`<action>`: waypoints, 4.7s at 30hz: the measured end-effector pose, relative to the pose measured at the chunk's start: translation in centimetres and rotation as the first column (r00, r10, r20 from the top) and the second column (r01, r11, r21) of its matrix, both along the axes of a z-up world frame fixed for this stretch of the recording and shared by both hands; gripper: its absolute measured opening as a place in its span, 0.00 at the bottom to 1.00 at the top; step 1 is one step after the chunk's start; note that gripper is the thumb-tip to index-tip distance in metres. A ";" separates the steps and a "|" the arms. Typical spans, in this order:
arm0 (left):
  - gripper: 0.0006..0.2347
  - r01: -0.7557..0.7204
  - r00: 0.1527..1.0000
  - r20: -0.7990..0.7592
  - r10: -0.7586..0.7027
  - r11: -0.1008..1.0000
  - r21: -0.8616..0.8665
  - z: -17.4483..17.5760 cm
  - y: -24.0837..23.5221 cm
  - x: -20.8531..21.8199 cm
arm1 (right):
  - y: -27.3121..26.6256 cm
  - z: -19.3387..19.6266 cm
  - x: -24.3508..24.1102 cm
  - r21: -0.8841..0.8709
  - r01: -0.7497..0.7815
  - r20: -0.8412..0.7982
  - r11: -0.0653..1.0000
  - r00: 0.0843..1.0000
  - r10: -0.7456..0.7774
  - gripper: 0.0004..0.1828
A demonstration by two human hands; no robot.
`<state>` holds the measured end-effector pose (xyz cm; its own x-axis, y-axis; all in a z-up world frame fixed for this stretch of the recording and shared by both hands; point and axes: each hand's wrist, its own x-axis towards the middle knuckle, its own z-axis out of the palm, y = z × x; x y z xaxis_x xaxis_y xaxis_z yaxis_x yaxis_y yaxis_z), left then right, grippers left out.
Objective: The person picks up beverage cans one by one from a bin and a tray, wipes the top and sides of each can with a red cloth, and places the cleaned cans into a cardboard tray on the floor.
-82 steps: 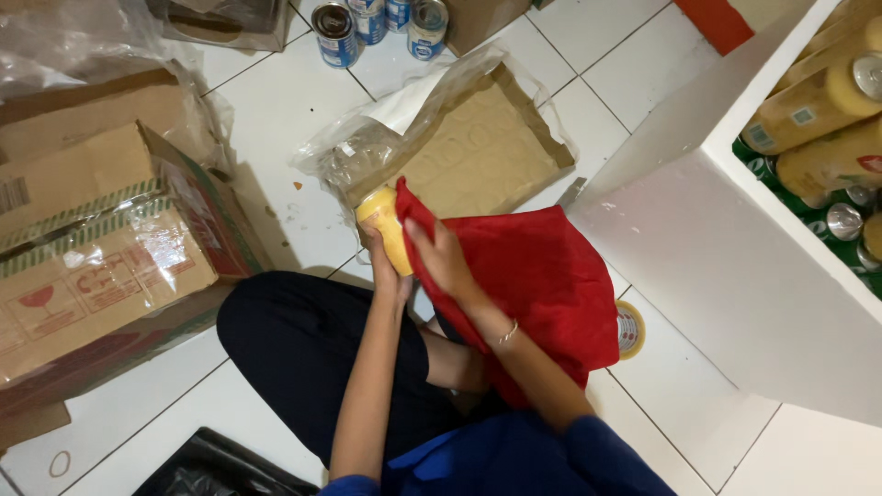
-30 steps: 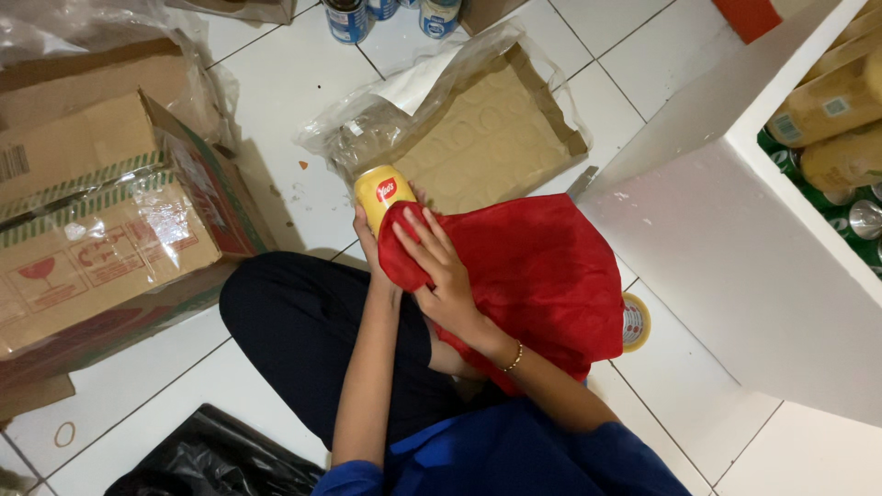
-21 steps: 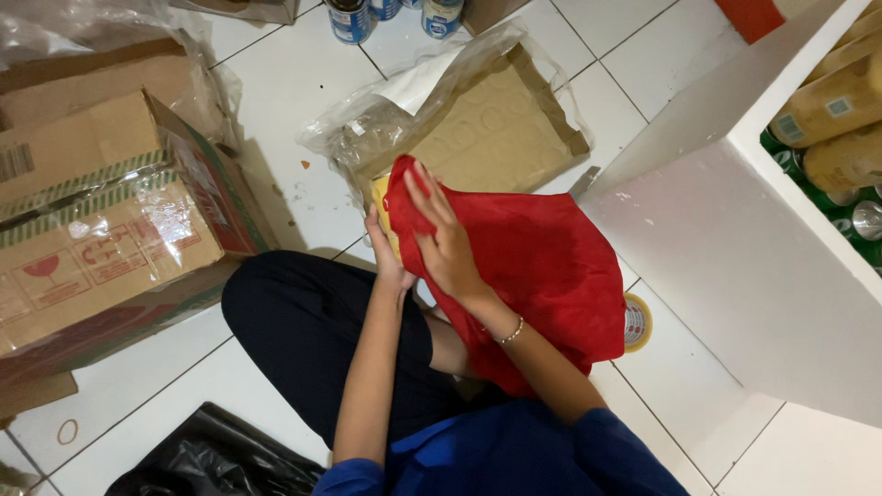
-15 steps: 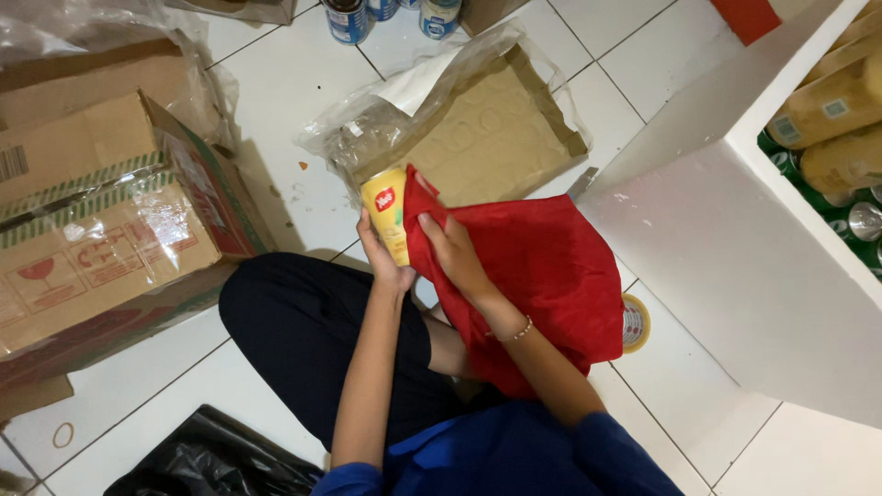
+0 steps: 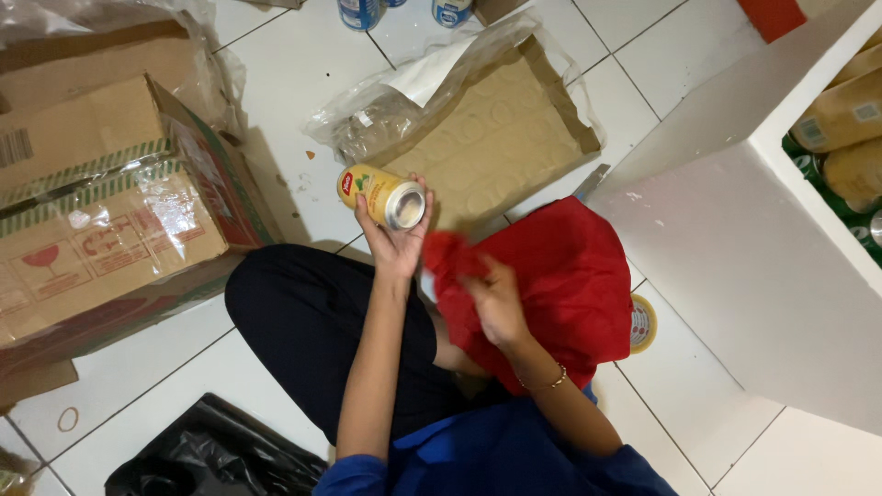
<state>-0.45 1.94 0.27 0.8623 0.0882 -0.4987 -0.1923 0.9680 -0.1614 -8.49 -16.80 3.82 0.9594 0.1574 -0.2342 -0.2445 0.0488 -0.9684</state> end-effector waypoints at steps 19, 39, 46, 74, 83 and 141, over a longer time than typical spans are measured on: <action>0.35 0.082 0.995 -0.075 -0.064 0.961 0.265 1.3 -2.3 0.1 | 4.5 -1.3 3.9 -0.691 0.041 0.619 0.722 0.550 0.561 0.36; 0.34 0.099 0.987 -0.135 -0.084 0.989 0.108 1.5 -1.5 0.3 | 0.7 4.7 7.8 -0.149 0.171 0.404 0.974 0.910 -0.098 0.40; 0.31 0.199 0.975 -0.166 -0.150 0.921 0.336 1.0 -1.9 0.9 | 6.5 0.8 5.8 -0.541 -0.012 0.647 0.841 0.633 0.426 0.43; 0.28 0.111 0.987 -0.146 -0.066 0.941 0.320 -0.6 -0.5 1.2 | 8.3 0.9 6.9 -0.507 0.183 0.780 0.842 0.512 0.359 0.37; 0.28 0.017 0.999 0.026 -0.032 0.895 0.446 0.8 -1.5 -0.4 | 8.8 0.5 10.4 -0.354 0.103 0.093 0.930 0.993 -0.074 0.33; 0.33 0.130 0.981 -0.166 -0.095 0.969 0.209 -0.8 -1.8 0.4 | 3.6 -7.4 2.5 -0.680 0.231 0.706 0.696 0.463 0.536 0.40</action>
<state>-0.10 0.12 -0.51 0.7874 0.1163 -0.6054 -0.0862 0.9932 0.0788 -6.01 -13.19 -3.58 0.6813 0.5119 0.5233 0.7266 -0.5599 -0.3982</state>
